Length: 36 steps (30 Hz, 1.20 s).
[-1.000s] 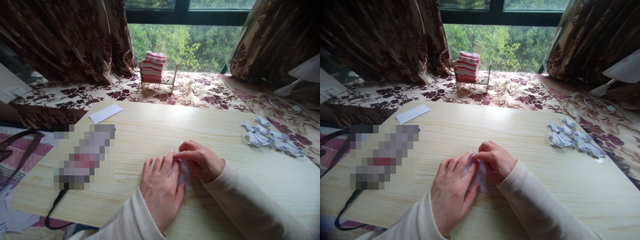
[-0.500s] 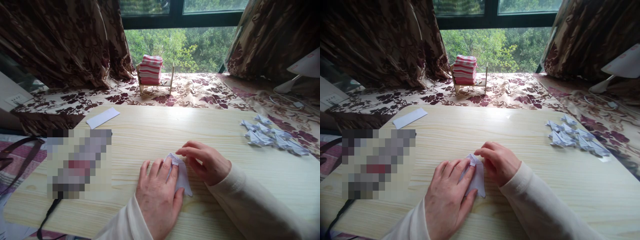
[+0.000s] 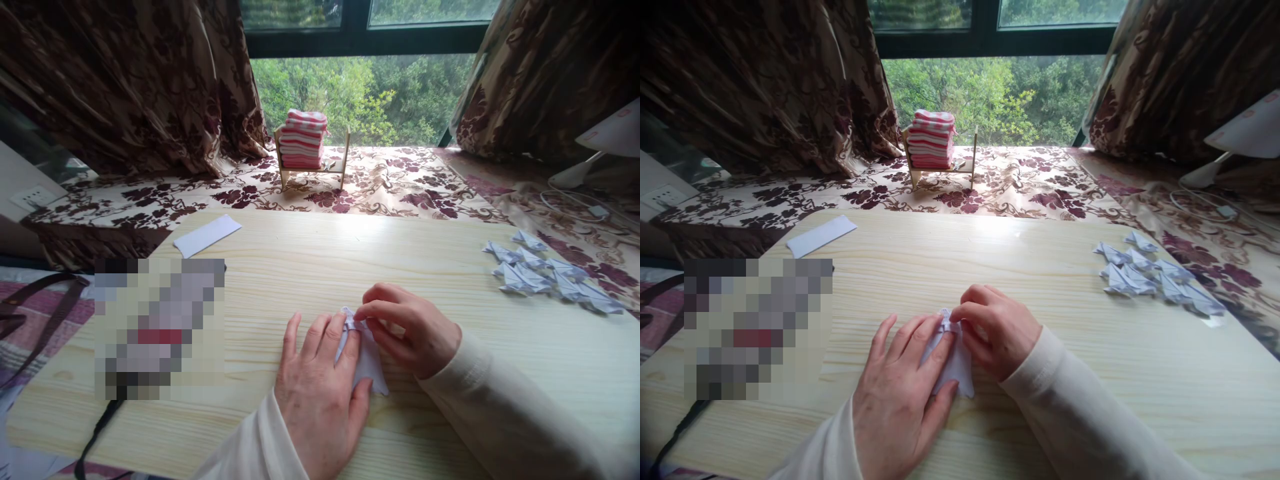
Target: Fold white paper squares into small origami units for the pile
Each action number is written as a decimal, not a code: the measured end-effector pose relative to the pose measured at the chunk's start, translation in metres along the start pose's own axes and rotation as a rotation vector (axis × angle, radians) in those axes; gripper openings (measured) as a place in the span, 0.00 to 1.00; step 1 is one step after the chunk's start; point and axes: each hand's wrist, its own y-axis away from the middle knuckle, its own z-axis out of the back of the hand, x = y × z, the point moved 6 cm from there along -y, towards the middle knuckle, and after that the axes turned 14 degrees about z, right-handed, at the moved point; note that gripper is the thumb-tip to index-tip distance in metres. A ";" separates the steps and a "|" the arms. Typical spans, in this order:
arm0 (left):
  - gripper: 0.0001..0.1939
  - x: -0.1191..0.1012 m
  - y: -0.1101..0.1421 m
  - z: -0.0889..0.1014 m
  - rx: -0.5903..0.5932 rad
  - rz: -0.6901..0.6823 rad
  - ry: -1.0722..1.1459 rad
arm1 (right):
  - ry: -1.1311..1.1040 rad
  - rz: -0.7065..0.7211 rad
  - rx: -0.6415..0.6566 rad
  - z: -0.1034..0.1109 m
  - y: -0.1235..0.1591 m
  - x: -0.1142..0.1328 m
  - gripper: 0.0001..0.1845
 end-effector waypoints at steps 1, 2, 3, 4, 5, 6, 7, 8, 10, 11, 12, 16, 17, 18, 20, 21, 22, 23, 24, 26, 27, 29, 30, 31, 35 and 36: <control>0.21 0.000 0.000 0.000 0.005 0.000 0.000 | -0.005 -0.010 0.006 0.000 0.000 0.000 0.11; 0.21 0.000 0.000 0.000 0.008 0.000 0.000 | -0.006 -0.016 0.020 0.000 0.001 0.000 0.10; 0.21 0.000 0.000 0.000 0.012 0.000 0.000 | -0.001 -0.017 0.037 -0.001 0.001 0.000 0.09; 0.21 0.000 0.000 0.000 0.015 0.001 -0.001 | 0.007 -0.014 0.049 -0.001 0.001 0.000 0.09; 0.21 0.000 0.000 0.000 0.017 0.003 -0.002 | 0.016 -0.011 0.056 -0.001 0.002 0.000 0.09; 0.21 0.000 0.000 0.000 0.016 0.003 -0.003 | 0.024 -0.009 0.056 0.000 0.002 0.000 0.09; 0.21 0.000 0.000 0.000 0.013 0.002 -0.003 | 0.029 -0.007 0.053 0.000 0.002 -0.001 0.09; 0.21 0.000 0.000 0.000 0.007 -0.001 -0.003 | 0.031 -0.006 0.047 0.000 0.002 -0.001 0.09; 0.21 0.000 0.000 0.000 -0.008 -0.010 -0.003 | 0.027 -0.006 0.040 0.000 0.002 -0.001 0.08; 0.21 0.000 0.001 0.000 -0.015 -0.014 -0.004 | 0.024 -0.009 0.036 0.000 0.001 -0.001 0.08; 0.21 0.000 0.001 -0.001 -0.020 -0.017 -0.004 | 0.024 -0.011 0.031 0.000 0.001 -0.002 0.08; 0.21 0.000 0.001 -0.002 -0.040 -0.022 -0.004 | 0.053 -0.046 0.011 -0.001 0.000 -0.003 0.08; 0.21 0.000 0.001 -0.002 -0.042 -0.023 -0.004 | 0.064 -0.063 0.009 -0.002 0.000 -0.003 0.08; 0.21 0.000 0.001 -0.002 -0.042 -0.021 -0.002 | 0.074 -0.081 0.008 -0.002 0.000 -0.004 0.08; 0.21 0.000 0.001 -0.003 -0.037 -0.019 0.003 | 0.087 -0.126 0.007 -0.004 0.001 -0.005 0.08; 0.21 0.000 0.001 -0.003 -0.035 -0.017 0.006 | 0.089 -0.149 0.008 -0.005 0.000 -0.006 0.09; 0.20 0.000 0.001 -0.003 -0.033 -0.016 0.009 | 0.087 -0.169 0.012 -0.006 0.000 -0.006 0.09; 0.21 0.000 0.001 -0.003 -0.034 -0.017 0.012 | 0.084 -0.184 0.015 -0.006 0.000 -0.007 0.09; 0.21 0.000 0.001 -0.002 -0.034 -0.016 0.013 | 0.081 -0.196 0.018 -0.007 -0.001 -0.007 0.09; 0.21 0.000 0.002 -0.002 -0.036 -0.015 0.015 | 0.081 -0.206 0.025 -0.008 -0.002 -0.008 0.09; 0.21 0.000 0.002 -0.002 -0.036 -0.015 0.016 | 0.083 -0.209 0.027 -0.009 -0.002 -0.008 0.08; 0.20 0.000 0.002 -0.002 -0.041 -0.014 0.017 | 0.090 -0.211 0.031 -0.009 -0.003 -0.009 0.08; 0.20 0.000 0.002 -0.002 -0.043 -0.015 0.017 | 0.094 -0.211 0.034 -0.009 -0.003 -0.009 0.09; 0.20 0.000 0.001 -0.002 -0.045 -0.015 0.016 | 0.098 -0.210 0.037 -0.009 -0.003 -0.009 0.09; 0.21 0.000 0.001 -0.001 -0.045 -0.019 0.009 | 0.120 -0.197 0.047 -0.009 -0.003 -0.009 0.09; 0.21 -0.001 0.001 -0.001 -0.044 -0.021 0.007 | 0.124 -0.190 0.053 -0.008 -0.004 -0.009 0.09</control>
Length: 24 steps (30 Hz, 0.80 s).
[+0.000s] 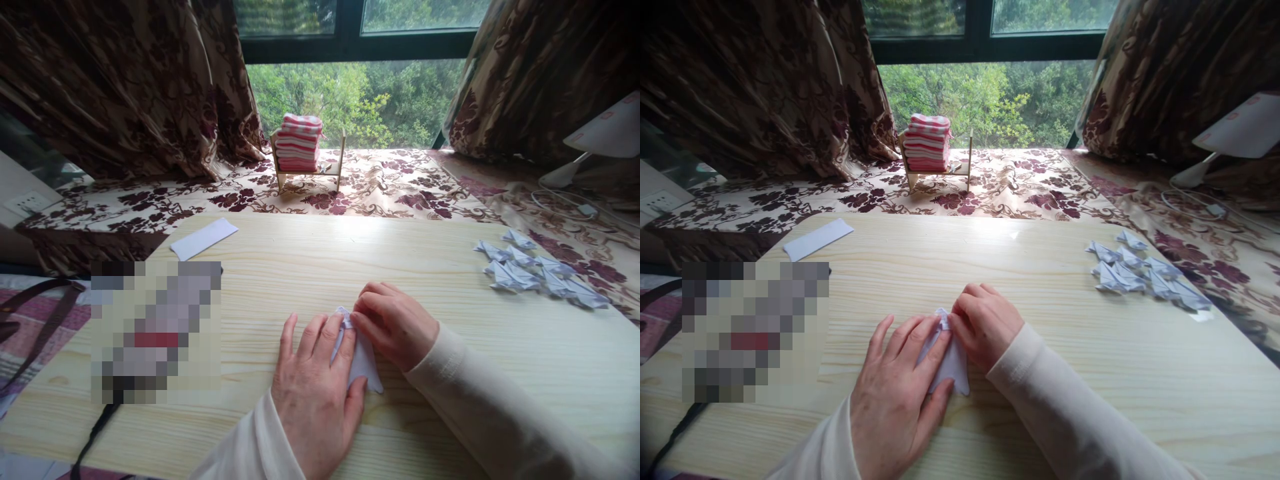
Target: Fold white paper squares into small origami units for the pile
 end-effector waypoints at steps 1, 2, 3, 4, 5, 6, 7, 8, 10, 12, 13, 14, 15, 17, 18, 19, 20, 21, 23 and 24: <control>0.21 0.000 0.000 0.000 0.001 -0.002 -0.002 | 0.003 0.008 0.006 0.000 0.000 0.000 0.09; 0.21 0.000 0.000 0.000 0.004 -0.004 -0.004 | 0.007 0.015 0.012 0.000 -0.001 0.000 0.09; 0.21 0.000 0.000 0.000 0.004 -0.005 -0.004 | 0.009 0.021 0.017 0.000 -0.001 0.001 0.09; 0.21 0.000 0.001 0.000 0.004 -0.006 -0.004 | 0.013 0.024 0.019 0.001 -0.001 0.001 0.09; 0.21 0.000 0.001 0.000 0.004 -0.009 -0.004 | 0.017 0.025 0.016 0.001 -0.001 0.000 0.09; 0.21 0.000 0.001 0.000 0.004 -0.009 -0.005 | 0.022 0.022 0.010 0.001 -0.001 0.000 0.09; 0.21 0.000 0.001 0.000 0.005 -0.009 -0.004 | 0.026 0.019 0.004 0.001 0.000 0.000 0.09; 0.21 0.000 0.001 0.000 0.007 -0.006 -0.003 | 0.029 0.015 -0.001 0.001 0.000 0.000 0.09; 0.21 0.000 0.000 -0.001 0.015 0.003 0.002 | 0.028 0.011 -0.002 0.000 0.000 -0.001 0.09; 0.21 0.000 0.000 -0.001 0.018 0.011 0.008 | 0.026 0.006 0.002 -0.002 0.001 0.000 0.09; 0.21 0.000 0.000 -0.001 0.017 0.012 0.011 | 0.027 0.002 0.003 -0.002 0.001 0.000 0.09; 0.21 0.000 0.000 -0.001 0.015 0.012 0.012 | 0.029 -0.003 0.003 -0.002 0.001 0.000 0.09; 0.21 0.000 0.000 -0.001 0.012 0.010 0.014 | 0.032 -0.008 0.002 -0.002 0.000 0.000 0.09; 0.21 0.000 0.000 0.000 0.002 0.006 0.019 | 0.038 -0.018 0.004 -0.002 0.000 0.000 0.09; 0.21 0.000 0.000 0.002 -0.003 0.006 0.022 | 0.040 -0.021 0.006 -0.002 0.000 0.000 0.09; 0.21 -0.001 0.000 0.003 -0.007 0.005 0.025 | 0.043 -0.025 0.007 -0.001 0.000 0.000 0.09; 0.21 -0.001 0.000 0.004 -0.010 0.006 0.027 | 0.045 -0.028 0.010 -0.001 -0.001 0.000 0.09; 0.21 -0.001 0.000 0.006 -0.012 0.007 0.029 | 0.047 -0.030 0.013 -0.001 -0.001 0.000 0.09; 0.20 -0.002 0.000 0.007 -0.015 0.005 0.030 | 0.048 -0.029 0.022 -0.001 -0.001 0.001 0.09; 0.21 -0.002 0.000 0.008 -0.022 0.000 0.029 | 0.049 -0.028 0.025 -0.001 -0.001 0.001 0.09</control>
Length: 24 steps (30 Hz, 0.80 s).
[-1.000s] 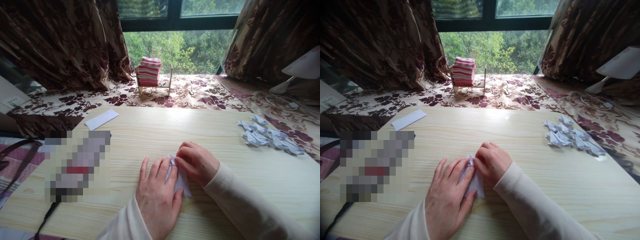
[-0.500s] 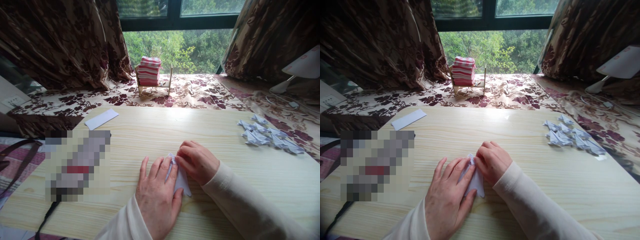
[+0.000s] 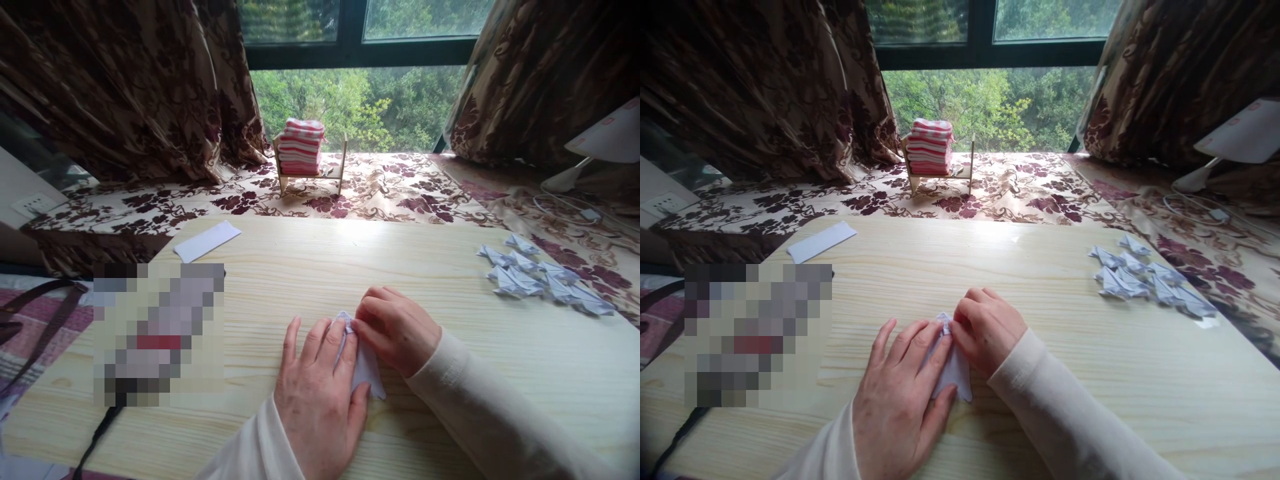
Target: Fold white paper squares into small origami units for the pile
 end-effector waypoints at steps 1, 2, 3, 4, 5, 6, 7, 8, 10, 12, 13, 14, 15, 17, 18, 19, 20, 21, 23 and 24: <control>0.21 0.000 0.000 0.000 -0.005 -0.003 -0.002 | 0.001 0.000 0.000 0.000 0.000 0.000 0.09; 0.21 0.000 0.000 0.000 -0.010 -0.007 -0.003 | 0.002 0.000 -0.002 0.000 0.000 0.000 0.09; 0.21 0.000 0.000 0.000 -0.015 -0.011 -0.005 | 0.003 -0.001 -0.005 0.000 0.000 0.000 0.09; 0.21 0.000 -0.001 -0.001 -0.017 -0.012 -0.006 | 0.004 -0.002 -0.009 0.000 0.000 0.000 0.09; 0.21 0.000 -0.001 -0.001 -0.019 -0.014 -0.006 | 0.004 -0.003 -0.012 0.000 0.000 0.000 0.09; 0.21 0.000 -0.002 -0.001 -0.018 -0.013 -0.005 | 0.002 -0.002 -0.014 0.000 0.000 0.000 0.09; 0.21 0.000 -0.002 -0.001 -0.017 -0.011 -0.003 | -0.001 0.000 -0.014 0.000 0.000 0.000 0.09; 0.20 0.000 -0.002 -0.001 -0.017 -0.008 -0.001 | -0.003 0.001 -0.014 0.000 0.000 0.000 0.09; 0.20 -0.001 -0.002 0.000 -0.020 -0.003 0.007 | -0.010 0.004 -0.017 0.000 0.001 0.000 0.09; 0.20 -0.001 -0.001 0.001 -0.024 0.001 0.008 | -0.018 0.007 -0.023 0.001 0.001 0.000 0.09; 0.20 -0.001 -0.001 0.001 -0.026 0.000 0.008 | -0.023 0.008 -0.027 0.001 0.002 -0.001 0.09; 0.20 -0.001 0.000 0.001 -0.024 0.001 0.005 | -0.028 0.010 -0.032 0.001 0.002 -0.001 0.09; 0.20 -0.001 0.001 0.000 -0.025 0.001 0.002 | -0.033 0.013 -0.038 0.001 0.002 -0.001 0.07; 0.20 0.001 0.002 -0.002 -0.047 0.000 -0.003 | -0.043 0.019 -0.049 0.002 0.002 -0.002 0.02; 0.20 0.002 0.002 -0.003 -0.060 0.001 -0.007 | -0.048 0.025 -0.052 0.002 0.003 -0.003 0.02; 0.20 0.003 0.003 -0.004 -0.077 0.001 -0.011 | -0.054 0.032 -0.053 0.002 0.003 -0.003 0.05; 0.20 0.005 0.003 -0.005 -0.086 0.005 -0.015 | -0.063 0.042 -0.053 0.002 0.003 -0.003 0.07; 0.21 0.005 0.004 -0.005 -0.114 -0.004 -0.016 | -0.074 0.053 -0.052 0.001 0.003 -0.003 0.09; 0.20 0.005 0.004 -0.004 -0.126 -0.007 -0.025 | -0.090 0.071 -0.048 0.000 0.004 -0.004 0.10; 0.20 0.004 0.004 -0.005 -0.116 -0.010 -0.032 | -0.093 0.077 -0.046 -0.001 0.004 -0.004 0.10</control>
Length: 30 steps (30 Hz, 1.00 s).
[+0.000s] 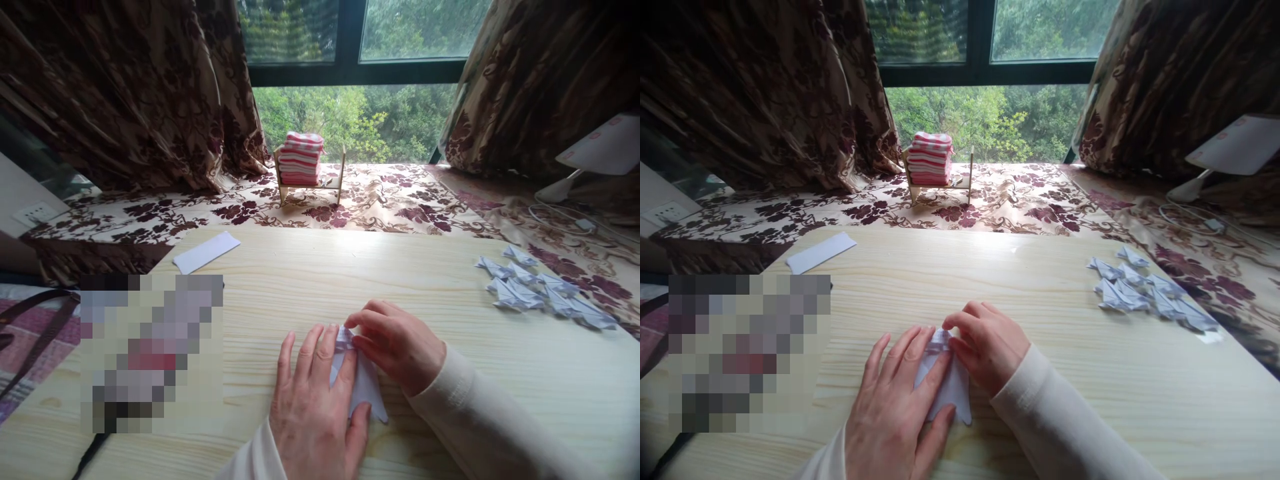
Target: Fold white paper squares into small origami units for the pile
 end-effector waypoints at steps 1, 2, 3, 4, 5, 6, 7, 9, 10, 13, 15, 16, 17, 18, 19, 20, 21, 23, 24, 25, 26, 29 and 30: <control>0.20 0.001 0.000 -0.001 0.030 0.017 -0.012 | 0.000 0.005 0.005 0.000 0.000 0.000 0.10; 0.20 0.001 0.000 -0.002 0.045 0.028 -0.017 | 0.005 0.008 0.010 -0.001 0.000 0.000 0.10; 0.20 0.001 0.000 -0.002 0.054 0.039 -0.018 | 0.011 0.010 0.015 -0.001 0.000 0.001 0.10; 0.20 0.002 0.000 -0.002 0.054 0.049 -0.016 | 0.017 0.013 0.019 0.000 0.000 0.002 0.10; 0.20 0.002 0.000 -0.001 0.042 0.052 -0.010 | 0.024 0.016 0.025 0.000 -0.001 0.003 0.10; 0.20 0.002 0.000 -0.002 0.039 0.056 -0.009 | 0.034 0.017 0.031 0.000 -0.001 0.005 0.10; 0.20 0.003 0.001 -0.002 0.037 0.060 -0.009 | 0.046 0.019 0.037 0.001 -0.001 0.007 0.10; 0.20 0.005 0.001 -0.003 0.036 0.067 -0.009 | 0.071 0.028 0.050 0.002 -0.001 0.010 0.11; 0.20 0.005 0.001 -0.004 0.035 0.069 -0.008 | 0.081 0.033 0.053 0.002 -0.001 0.012 0.11; 0.20 0.005 0.001 -0.005 0.043 0.056 -0.002 | 0.091 0.042 0.059 0.003 -0.001 0.013 0.12; 0.20 0.005 -0.001 -0.005 0.051 0.038 0.003 | 0.086 0.041 0.064 0.003 0.000 0.013 0.13; 0.20 0.004 -0.001 -0.005 0.055 0.031 0.006 | 0.083 0.040 0.070 0.003 0.000 0.013 0.13; 0.20 0.004 -0.002 -0.005 0.057 0.029 0.010 | 0.080 0.041 0.075 0.003 -0.001 0.012 0.13; 0.20 0.005 -0.002 -0.005 0.055 0.030 0.017 | 0.079 0.042 0.075 0.003 -0.001 0.012 0.14; 0.20 0.005 -0.002 -0.005 0.050 0.033 0.024 | 0.078 0.042 0.072 0.003 -0.001 0.012 0.14; 0.20 0.005 -0.002 -0.005 0.051 0.029 0.026 | 0.078 0.043 0.068 0.003 -0.001 0.012 0.14; 0.20 0.005 -0.002 -0.005 0.049 0.022 0.028 | 0.078 0.042 0.063 0.003 0.000 0.013 0.15; 0.21 0.006 -0.002 -0.005 0.044 0.012 0.027 | 0.080 0.039 0.056 0.003 0.000 0.013 0.15; 0.21 0.006 -0.002 -0.005 0.042 0.011 0.026 | 0.081 0.040 0.056 0.003 0.001 0.013 0.15; 0.21 0.006 -0.002 -0.005 0.039 0.011 0.029 | 0.082 0.041 0.054 0.002 0.001 0.013 0.15; 0.21 0.007 -0.002 -0.005 0.034 0.015 0.034 | 0.083 0.042 0.049 0.002 0.001 0.013 0.15; 0.20 0.007 -0.002 -0.005 0.022 0.021 0.049 | 0.084 0.032 0.035 0.002 0.002 0.012 0.14; 0.20 0.007 -0.003 -0.005 0.019 0.023 0.056 | 0.083 0.023 0.032 0.002 0.001 0.011 0.14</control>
